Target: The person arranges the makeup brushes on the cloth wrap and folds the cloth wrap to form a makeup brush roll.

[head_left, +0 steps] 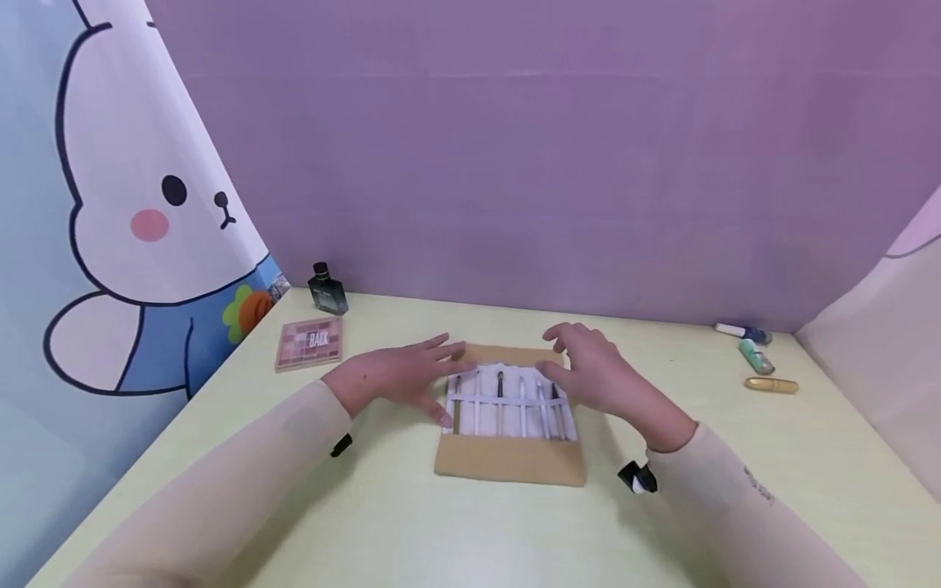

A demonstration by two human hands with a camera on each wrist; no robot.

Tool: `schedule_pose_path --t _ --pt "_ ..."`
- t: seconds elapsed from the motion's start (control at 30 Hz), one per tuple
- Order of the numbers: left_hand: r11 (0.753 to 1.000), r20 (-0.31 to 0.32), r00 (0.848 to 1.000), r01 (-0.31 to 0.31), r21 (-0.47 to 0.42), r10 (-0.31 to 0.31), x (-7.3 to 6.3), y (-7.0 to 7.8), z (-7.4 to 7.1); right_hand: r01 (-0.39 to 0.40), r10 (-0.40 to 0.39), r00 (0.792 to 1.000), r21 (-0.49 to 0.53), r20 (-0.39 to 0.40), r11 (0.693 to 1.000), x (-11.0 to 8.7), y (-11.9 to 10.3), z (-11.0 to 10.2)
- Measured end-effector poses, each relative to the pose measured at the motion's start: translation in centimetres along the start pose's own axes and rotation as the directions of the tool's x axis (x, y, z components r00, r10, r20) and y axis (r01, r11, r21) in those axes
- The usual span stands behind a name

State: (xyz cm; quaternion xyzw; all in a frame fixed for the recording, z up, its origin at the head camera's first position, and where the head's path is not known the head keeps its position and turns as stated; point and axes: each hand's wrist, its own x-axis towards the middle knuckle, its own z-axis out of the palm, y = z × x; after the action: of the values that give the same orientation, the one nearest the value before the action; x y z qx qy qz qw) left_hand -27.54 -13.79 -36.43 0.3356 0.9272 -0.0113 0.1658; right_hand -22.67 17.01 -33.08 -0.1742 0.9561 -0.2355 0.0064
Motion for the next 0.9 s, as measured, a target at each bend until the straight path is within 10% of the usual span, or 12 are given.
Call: schedule_pose_path --t 0.37,0.9 --pt "0.984 0.030 0.984 -0.173 -0.049 0.174 1.9 -1.0 0.2 0.038 -0.038 0.999 -0.009 -0.016 0.999 -1.0 -1.5 0.7" --pt "0.990 0.108 0.986 -0.124 -0.061 0.130 3.4 0.3 -1.4 0.051 -0.052 0.999 0.051 0.002 0.997 -1.8 -1.7 0.3"
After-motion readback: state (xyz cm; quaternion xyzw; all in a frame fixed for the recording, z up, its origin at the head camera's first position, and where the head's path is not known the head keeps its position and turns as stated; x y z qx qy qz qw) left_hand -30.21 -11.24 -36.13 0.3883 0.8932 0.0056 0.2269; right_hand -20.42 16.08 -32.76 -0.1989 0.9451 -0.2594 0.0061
